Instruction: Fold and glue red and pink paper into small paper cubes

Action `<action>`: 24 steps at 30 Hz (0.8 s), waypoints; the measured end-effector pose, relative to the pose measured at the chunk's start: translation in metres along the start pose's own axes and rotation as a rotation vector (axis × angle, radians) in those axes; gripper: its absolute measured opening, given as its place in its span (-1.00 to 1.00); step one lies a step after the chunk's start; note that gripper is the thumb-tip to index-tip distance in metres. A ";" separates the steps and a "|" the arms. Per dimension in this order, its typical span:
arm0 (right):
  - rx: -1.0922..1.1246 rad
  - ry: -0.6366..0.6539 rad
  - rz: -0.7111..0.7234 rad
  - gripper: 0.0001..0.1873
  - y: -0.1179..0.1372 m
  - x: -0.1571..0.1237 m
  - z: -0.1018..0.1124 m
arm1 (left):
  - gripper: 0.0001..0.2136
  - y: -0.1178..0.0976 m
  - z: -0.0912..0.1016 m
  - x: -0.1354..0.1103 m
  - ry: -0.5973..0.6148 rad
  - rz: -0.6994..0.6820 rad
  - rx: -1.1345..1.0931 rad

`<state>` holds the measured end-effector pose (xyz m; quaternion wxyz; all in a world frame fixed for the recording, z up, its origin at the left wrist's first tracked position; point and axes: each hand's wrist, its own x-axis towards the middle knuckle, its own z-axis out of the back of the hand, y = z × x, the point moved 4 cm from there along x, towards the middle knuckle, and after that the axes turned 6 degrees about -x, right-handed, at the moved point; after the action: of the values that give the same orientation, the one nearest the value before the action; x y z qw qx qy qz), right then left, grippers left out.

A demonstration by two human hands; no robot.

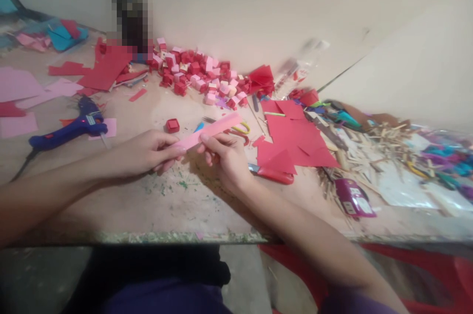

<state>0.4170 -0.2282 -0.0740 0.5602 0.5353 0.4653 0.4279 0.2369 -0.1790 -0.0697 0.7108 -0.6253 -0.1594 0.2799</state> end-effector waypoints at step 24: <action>0.078 -0.040 0.043 -0.66 0.019 0.015 0.021 | -0.72 0.005 -0.007 0.000 0.038 0.026 -0.161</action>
<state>0.4411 -0.2165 -0.0560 0.5389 0.5748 0.4588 0.4107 0.2398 -0.1844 -0.0754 0.6576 -0.6875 -0.1596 0.2635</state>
